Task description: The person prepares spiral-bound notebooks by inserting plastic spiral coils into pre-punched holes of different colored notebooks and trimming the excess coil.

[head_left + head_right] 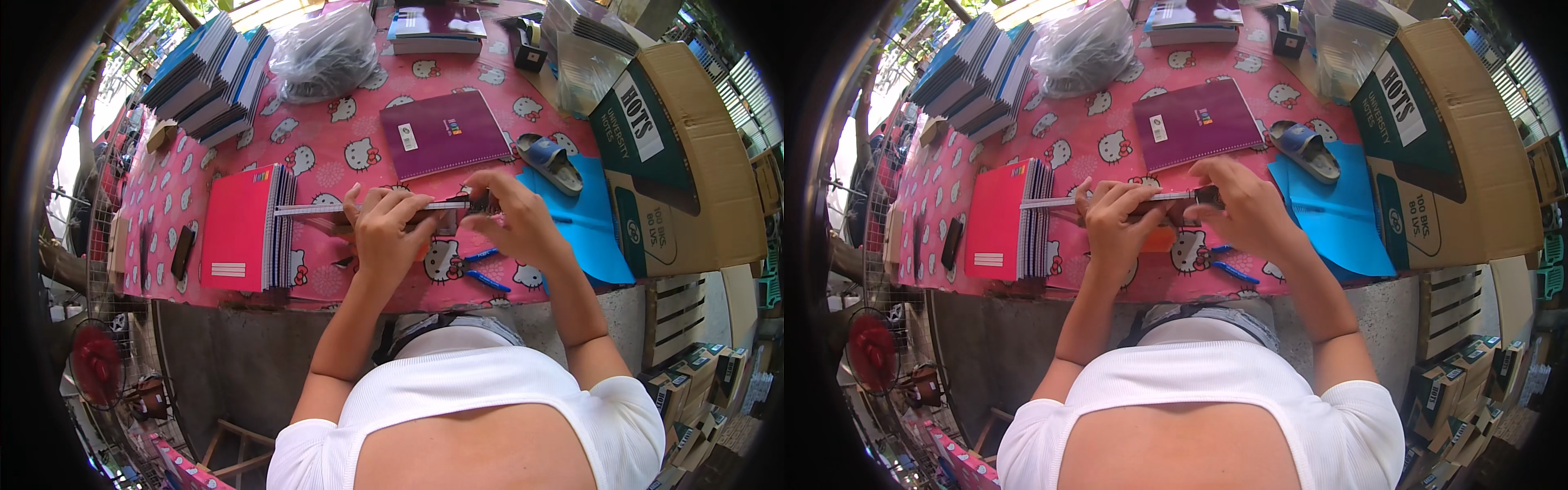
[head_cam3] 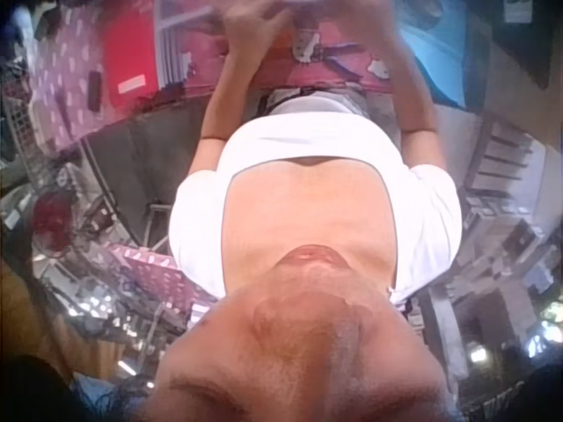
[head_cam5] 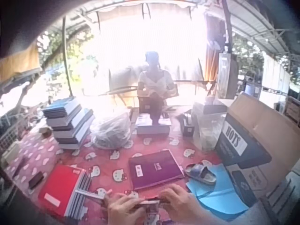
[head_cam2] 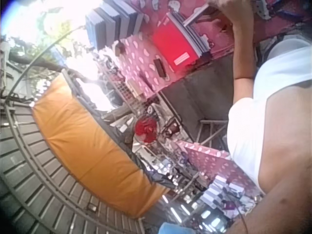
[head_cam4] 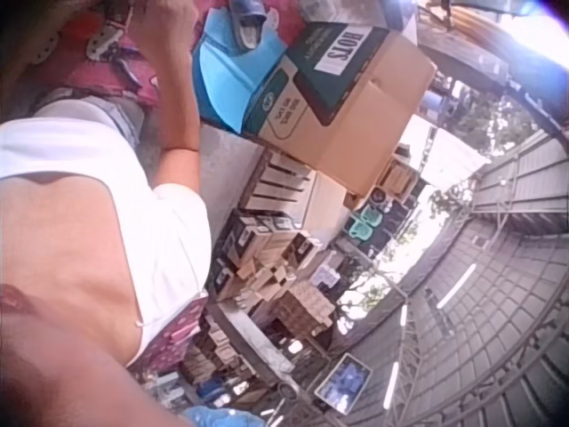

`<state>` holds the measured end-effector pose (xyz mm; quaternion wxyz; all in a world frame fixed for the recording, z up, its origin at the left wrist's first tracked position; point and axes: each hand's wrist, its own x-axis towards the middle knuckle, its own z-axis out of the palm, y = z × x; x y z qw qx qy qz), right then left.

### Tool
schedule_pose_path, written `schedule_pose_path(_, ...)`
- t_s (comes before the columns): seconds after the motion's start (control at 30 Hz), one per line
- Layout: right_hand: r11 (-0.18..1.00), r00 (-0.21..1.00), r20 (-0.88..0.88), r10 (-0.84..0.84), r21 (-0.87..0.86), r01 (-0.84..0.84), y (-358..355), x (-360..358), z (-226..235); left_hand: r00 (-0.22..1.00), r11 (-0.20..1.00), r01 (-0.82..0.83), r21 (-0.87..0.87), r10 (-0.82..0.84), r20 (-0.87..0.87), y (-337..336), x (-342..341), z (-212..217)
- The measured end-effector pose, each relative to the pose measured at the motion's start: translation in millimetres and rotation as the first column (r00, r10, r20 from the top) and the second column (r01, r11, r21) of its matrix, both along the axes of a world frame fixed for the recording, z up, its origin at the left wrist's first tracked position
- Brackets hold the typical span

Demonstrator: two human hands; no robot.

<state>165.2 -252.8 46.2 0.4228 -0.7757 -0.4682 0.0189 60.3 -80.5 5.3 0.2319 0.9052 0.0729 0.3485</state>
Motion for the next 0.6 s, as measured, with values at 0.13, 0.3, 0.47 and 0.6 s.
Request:
schedule_pose_path(0.13,0.995,0.968,0.232,0.096,-0.05,-0.087,2,10,-10,1.0,1.0,0.002,0.011,-0.003,0.016,1,1,-1)
schedule_pose_path(0.3,0.999,0.974,0.227,0.023,-0.029,-0.017,5,6,-16,1.0,1.0,0.01,-0.008,-0.01,0.011,1,-1,2)
schedule_pose_path(0.47,1.0,0.967,0.253,0.028,-0.009,-0.027,9,1,-13,1.0,1.0,0.012,0.005,-0.012,0.014,-3,-2,1)
schedule_pose_path(0.6,0.982,0.971,0.194,0.14,-0.153,-0.111,4,9,-10,1.0,1.0,0.007,-0.007,-0.007,-0.01,-1,-5,0)
